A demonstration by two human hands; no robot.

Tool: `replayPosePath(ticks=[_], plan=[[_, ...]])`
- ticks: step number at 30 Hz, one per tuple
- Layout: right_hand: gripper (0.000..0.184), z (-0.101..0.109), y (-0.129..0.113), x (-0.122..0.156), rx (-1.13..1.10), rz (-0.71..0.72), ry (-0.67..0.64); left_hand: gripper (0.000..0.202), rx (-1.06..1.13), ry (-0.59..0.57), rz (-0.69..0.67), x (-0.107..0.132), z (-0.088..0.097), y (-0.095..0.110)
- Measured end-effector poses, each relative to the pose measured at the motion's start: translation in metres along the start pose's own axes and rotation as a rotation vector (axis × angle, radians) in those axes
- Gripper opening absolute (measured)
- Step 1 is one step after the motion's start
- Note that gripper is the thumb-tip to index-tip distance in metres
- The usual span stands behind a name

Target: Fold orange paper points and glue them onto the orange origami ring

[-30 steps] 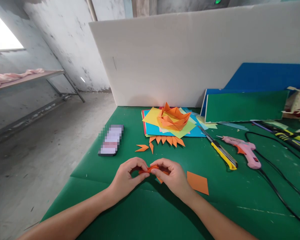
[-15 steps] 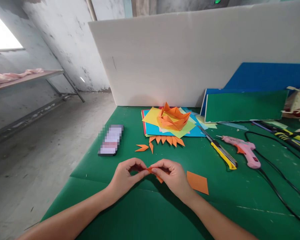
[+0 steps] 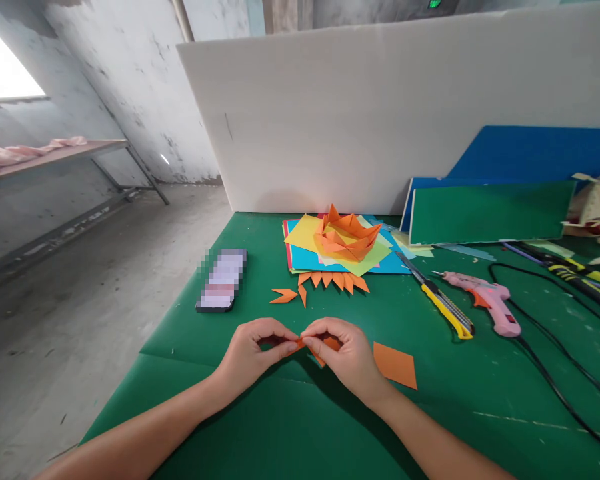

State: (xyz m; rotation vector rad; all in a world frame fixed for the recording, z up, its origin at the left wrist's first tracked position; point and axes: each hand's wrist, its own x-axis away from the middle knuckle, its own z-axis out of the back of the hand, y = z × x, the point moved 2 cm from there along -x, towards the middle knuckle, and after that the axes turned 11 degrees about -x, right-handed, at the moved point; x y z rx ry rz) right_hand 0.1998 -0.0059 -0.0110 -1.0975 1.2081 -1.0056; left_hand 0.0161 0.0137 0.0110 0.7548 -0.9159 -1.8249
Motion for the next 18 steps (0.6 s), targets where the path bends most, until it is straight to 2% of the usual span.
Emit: replayPosePath(ticks=[10,14,18], plan=[[0.01,-0.0029,-0.0074,0.0,0.1,0.05,-0.05,0.012,-0.032,-0.084,0.026,-0.0004,-0.0027,-0.0028],[0.012,-0.0037,-0.0035,-0.0001,0.027,-0.043,-0.048,0.012,0.015,-0.065,0.03,0.0008,-0.004,0.0007],[0.019,-0.005,-0.0021,0.0002,-0.047,-0.116,-0.099,0.014,0.213,-0.045,0.132,0.0011,-0.0063,0.0033]])
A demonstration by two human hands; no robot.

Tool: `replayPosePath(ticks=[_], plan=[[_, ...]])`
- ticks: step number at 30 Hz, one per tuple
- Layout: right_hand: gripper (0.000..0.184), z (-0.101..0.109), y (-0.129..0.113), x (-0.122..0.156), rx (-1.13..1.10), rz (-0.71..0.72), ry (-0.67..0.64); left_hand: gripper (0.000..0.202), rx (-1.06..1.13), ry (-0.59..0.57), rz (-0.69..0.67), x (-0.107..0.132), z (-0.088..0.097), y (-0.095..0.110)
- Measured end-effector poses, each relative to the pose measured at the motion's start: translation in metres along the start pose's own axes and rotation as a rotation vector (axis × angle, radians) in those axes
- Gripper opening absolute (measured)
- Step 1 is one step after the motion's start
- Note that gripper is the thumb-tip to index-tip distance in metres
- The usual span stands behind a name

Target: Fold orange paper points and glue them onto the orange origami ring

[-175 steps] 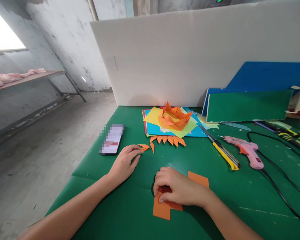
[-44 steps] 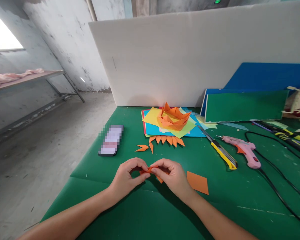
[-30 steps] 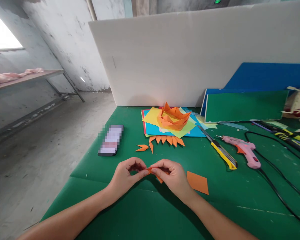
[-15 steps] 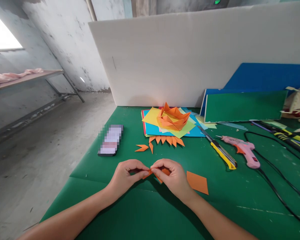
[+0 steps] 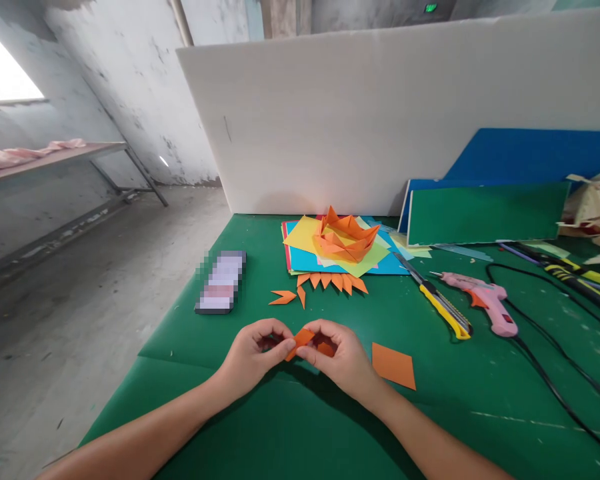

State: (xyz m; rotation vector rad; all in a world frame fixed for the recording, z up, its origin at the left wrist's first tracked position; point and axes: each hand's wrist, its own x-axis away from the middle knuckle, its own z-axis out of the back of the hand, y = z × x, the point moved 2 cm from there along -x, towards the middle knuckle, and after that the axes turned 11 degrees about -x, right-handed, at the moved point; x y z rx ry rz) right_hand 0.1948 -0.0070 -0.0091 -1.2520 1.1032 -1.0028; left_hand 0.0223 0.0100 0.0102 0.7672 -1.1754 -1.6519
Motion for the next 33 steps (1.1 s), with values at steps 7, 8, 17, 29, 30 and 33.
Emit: replayPosePath(ticks=[7,8,17,29,30,33], plan=[[0.024,-0.002,-0.005,0.0,0.117,0.034,-0.046,0.02,0.131,-0.029,0.097,0.0,-0.006,-0.001],[0.026,-0.002,-0.005,0.0,0.114,0.029,-0.045,0.02,0.134,-0.027,0.101,0.001,-0.006,-0.001],[0.031,0.001,0.0,0.0,0.023,-0.026,-0.039,0.021,0.088,-0.024,0.071,0.001,-0.008,0.001],[0.037,0.004,0.001,-0.001,-0.063,-0.071,-0.013,0.017,-0.065,0.004,0.025,-0.002,-0.002,-0.007],[0.037,0.004,0.002,-0.001,-0.047,-0.066,-0.016,0.015,-0.117,0.012,-0.003,-0.002,-0.001,-0.006],[0.037,0.004,0.002,-0.001,0.003,-0.047,-0.018,0.013,-0.211,0.022,-0.07,-0.001,0.0,-0.003]])
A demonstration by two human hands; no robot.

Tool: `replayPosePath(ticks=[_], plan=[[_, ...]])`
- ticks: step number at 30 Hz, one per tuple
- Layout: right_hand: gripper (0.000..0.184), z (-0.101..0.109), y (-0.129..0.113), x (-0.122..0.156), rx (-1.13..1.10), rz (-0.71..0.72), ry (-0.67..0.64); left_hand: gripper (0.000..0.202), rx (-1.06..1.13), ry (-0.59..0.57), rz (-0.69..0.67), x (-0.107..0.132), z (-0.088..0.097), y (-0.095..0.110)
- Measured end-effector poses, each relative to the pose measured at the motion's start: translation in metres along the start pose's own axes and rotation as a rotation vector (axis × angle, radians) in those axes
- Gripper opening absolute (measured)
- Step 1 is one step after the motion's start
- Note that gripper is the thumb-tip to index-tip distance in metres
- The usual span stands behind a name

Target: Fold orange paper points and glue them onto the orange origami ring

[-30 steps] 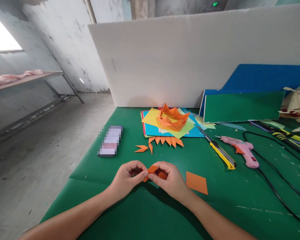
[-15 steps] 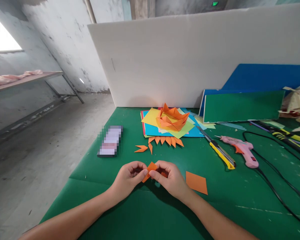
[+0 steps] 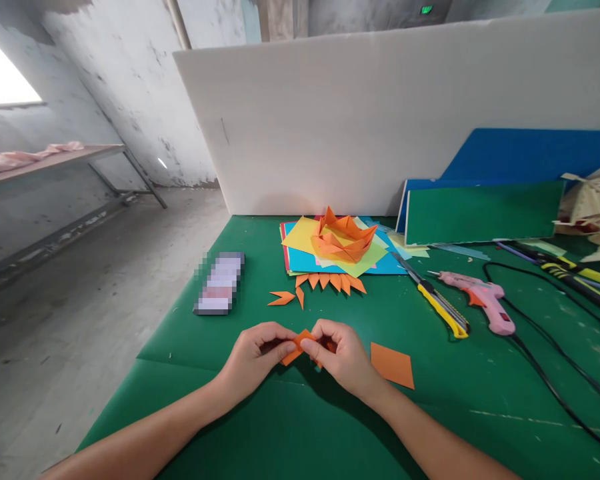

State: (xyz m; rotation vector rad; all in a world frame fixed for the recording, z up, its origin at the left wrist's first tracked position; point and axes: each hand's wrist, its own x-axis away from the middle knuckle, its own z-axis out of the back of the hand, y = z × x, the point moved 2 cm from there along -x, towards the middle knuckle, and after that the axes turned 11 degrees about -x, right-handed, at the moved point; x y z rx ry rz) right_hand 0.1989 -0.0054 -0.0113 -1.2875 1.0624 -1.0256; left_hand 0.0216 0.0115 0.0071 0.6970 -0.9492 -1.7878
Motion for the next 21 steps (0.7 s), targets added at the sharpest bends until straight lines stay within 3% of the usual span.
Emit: replayPosePath(ticks=[12,17,21], plan=[[0.038,-0.001,-0.0018,-0.0017,0.031,0.008,0.005,0.013,-0.024,-0.003,-0.043,0.0004,0.0021,0.0027],[0.038,-0.001,0.0003,-0.0014,0.033,-0.003,0.015,0.012,0.021,-0.007,0.022,0.0,0.0001,-0.0009],[0.035,-0.0016,-0.0002,-0.0009,0.113,0.0,0.002,0.023,0.155,-0.037,0.087,0.0006,-0.0012,-0.0035]])
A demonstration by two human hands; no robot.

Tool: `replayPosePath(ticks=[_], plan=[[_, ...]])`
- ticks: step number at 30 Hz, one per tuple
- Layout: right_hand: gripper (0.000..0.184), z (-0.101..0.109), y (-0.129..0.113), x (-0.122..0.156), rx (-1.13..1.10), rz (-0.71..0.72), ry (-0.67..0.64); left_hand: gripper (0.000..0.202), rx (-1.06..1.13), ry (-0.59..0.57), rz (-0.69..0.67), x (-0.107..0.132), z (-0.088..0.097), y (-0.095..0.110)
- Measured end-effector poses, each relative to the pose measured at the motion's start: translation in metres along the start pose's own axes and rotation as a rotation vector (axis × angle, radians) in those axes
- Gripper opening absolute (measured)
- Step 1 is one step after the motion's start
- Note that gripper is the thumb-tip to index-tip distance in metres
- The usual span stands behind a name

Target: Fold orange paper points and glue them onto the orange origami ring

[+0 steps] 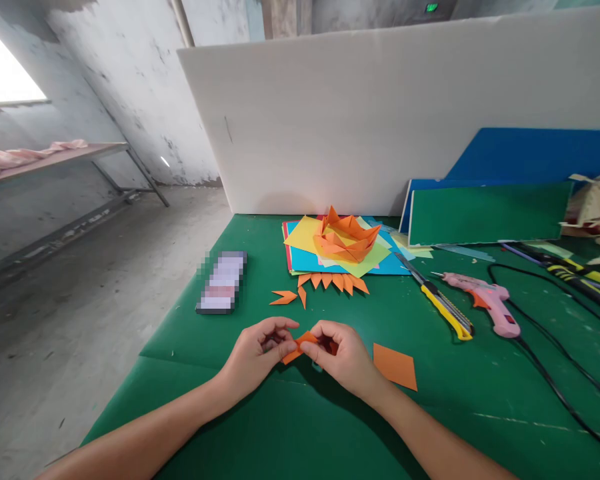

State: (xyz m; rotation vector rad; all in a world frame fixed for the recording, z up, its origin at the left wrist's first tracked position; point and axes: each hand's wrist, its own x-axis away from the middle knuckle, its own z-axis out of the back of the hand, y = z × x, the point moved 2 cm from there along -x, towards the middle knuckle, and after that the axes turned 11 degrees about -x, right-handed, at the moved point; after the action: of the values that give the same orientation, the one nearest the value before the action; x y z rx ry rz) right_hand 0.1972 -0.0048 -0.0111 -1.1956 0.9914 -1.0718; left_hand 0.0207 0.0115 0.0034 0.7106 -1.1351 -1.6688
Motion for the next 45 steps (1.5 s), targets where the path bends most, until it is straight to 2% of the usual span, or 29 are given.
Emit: replayPosePath(ticks=[5,12,16,20,25,33,38,42,45], plan=[[0.037,0.0,-0.002,0.0,0.083,0.04,0.013,0.019,-0.045,0.009,-0.05,0.001,0.002,0.003],[0.04,0.0,-0.003,0.0,0.036,0.02,0.015,0.015,-0.156,0.005,-0.168,0.003,0.002,0.004],[0.041,0.0,-0.001,0.0,0.036,0.013,0.012,0.004,-0.253,-0.028,-0.209,0.003,0.003,0.007],[0.04,0.0,0.0,0.001,0.063,0.028,0.009,0.009,-0.332,-0.036,-0.266,0.002,0.004,0.01],[0.04,0.0,0.002,0.0,0.063,0.039,0.002,0.016,-0.324,-0.04,-0.341,0.002,0.004,0.01],[0.04,0.001,0.005,-0.001,0.072,0.026,0.001,0.015,-0.311,-0.034,-0.336,0.003,0.004,0.008],[0.039,0.0,0.005,-0.001,0.082,0.025,0.011,0.016,-0.327,-0.063,-0.284,0.003,0.002,0.008],[0.037,-0.001,0.004,-0.001,0.081,0.029,0.012,0.002,-0.274,-0.049,-0.215,0.003,-0.002,0.008],[0.036,-0.002,0.004,0.0,0.091,0.033,0.013,0.008,-0.199,-0.033,-0.174,0.004,-0.004,0.007]])
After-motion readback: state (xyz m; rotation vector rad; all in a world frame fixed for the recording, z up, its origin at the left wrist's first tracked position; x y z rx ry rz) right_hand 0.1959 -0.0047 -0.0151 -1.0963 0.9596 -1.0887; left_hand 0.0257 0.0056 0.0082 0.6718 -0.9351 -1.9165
